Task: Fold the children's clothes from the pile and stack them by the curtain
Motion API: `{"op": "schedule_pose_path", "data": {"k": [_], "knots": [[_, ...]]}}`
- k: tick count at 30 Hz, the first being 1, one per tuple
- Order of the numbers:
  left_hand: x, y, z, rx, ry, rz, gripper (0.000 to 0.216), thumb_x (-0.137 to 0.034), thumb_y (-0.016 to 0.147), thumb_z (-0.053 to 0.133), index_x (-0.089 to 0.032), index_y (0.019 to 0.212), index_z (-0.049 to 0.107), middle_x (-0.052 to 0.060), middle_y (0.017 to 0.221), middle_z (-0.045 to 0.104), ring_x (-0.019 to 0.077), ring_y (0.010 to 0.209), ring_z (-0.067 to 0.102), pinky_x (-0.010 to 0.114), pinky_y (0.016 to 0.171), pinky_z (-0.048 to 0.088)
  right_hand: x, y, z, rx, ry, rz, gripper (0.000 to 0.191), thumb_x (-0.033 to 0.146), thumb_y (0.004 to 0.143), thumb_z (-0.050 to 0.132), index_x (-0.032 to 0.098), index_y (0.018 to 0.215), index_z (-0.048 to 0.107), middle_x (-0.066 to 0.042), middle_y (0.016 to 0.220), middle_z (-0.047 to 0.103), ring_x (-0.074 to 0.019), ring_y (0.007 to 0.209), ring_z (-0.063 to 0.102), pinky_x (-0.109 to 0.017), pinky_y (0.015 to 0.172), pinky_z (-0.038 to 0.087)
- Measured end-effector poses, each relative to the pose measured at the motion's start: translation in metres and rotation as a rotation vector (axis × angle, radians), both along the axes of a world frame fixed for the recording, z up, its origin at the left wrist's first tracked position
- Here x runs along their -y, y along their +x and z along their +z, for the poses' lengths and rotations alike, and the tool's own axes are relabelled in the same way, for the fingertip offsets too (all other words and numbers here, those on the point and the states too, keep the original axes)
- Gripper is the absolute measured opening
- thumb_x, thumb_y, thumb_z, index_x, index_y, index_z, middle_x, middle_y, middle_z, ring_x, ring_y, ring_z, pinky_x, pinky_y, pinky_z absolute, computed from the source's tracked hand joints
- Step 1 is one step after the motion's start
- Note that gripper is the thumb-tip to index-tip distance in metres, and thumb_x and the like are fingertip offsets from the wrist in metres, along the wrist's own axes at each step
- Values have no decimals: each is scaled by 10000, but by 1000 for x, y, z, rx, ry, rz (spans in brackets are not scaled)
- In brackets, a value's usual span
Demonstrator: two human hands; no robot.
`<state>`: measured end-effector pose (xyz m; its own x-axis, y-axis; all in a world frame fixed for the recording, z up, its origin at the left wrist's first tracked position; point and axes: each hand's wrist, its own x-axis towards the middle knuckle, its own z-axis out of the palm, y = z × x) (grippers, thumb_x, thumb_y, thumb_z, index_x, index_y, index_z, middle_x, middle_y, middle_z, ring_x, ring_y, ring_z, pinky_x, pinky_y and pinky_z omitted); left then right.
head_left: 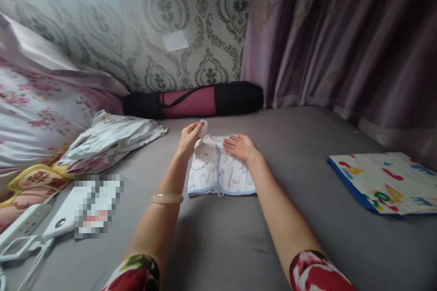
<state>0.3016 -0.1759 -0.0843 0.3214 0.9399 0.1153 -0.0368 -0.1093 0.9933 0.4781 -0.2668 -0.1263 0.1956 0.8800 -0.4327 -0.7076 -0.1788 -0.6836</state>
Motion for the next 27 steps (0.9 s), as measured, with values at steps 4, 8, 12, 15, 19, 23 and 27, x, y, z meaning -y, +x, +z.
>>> {"op": "schedule_pose_path", "data": {"k": [4, 8, 12, 15, 19, 23, 27], "knots": [[7, 19, -9, -20, -14, -39, 655, -641, 648, 680, -109, 1029, 701, 77, 886, 688, 165, 779, 604, 259, 695, 453, -1, 1, -2, -35, 2, 10, 344, 374, 973, 244, 148, 1145, 439, -145, 996, 621, -203, 798, 654, -383, 748, 532], [15, 29, -20, -63, -34, -140, 695, -700, 698, 614, -121, 1077, 689, 137, 1087, 687, 238, 988, 623, 317, 823, 465, -2, 2, -3, -51, 14, 22, 334, 409, 983, 223, 172, 1079, 439, -117, 917, 631, -210, 759, 653, -382, 702, 535], [11, 25, -26, -73, -64, -264, 687, -713, 822, 446, -168, 1201, 624, 163, 1279, 613, 267, 1212, 547, 382, 964, 418, -3, 1, -3, -42, 22, 21, 353, 421, 993, 206, 177, 1044, 456, -94, 893, 629, -194, 750, 648, -362, 691, 538], [-1, 13, -30, -48, -83, -121, 715, -711, 865, 328, -138, 1210, 581, 194, 1279, 604, 260, 1211, 559, 383, 961, 425, -3, 0, -1, -46, 10, 13, 340, 414, 1002, 215, 185, 1020, 466, -71, 905, 629, -175, 764, 650, -346, 699, 545], [-17, -8, -33, -67, -45, 92, 615, -635, 870, 381, -126, 1171, 551, 191, 1169, 662, 239, 1101, 629, 373, 901, 464, -4, -2, 1, -8, -9, 8, 244, 341, 996, 288, 191, 995, 480, -54, 886, 640, -162, 731, 644, -340, 704, 554], [-22, -21, -41, -180, 30, 169, 424, -407, 821, 494, -144, 1147, 559, 144, 1083, 700, 230, 1068, 637, 382, 890, 476, -7, -3, -1, 121, -22, 7, 181, 278, 974, 345, 186, 983, 501, -49, 841, 646, -152, 695, 637, -315, 692, 560], [-28, -25, -56, -276, 102, 183, 429, -217, 708, 501, -156, 1120, 604, 105, 1002, 717, 230, 1051, 635, 379, 935, 463, -10, -1, -3, 567, -63, -90, 227, 278, 954, 352, 186, 1090, 510, -86, 977, 661, -172, 847, 662, -353, 795, 545]]}}
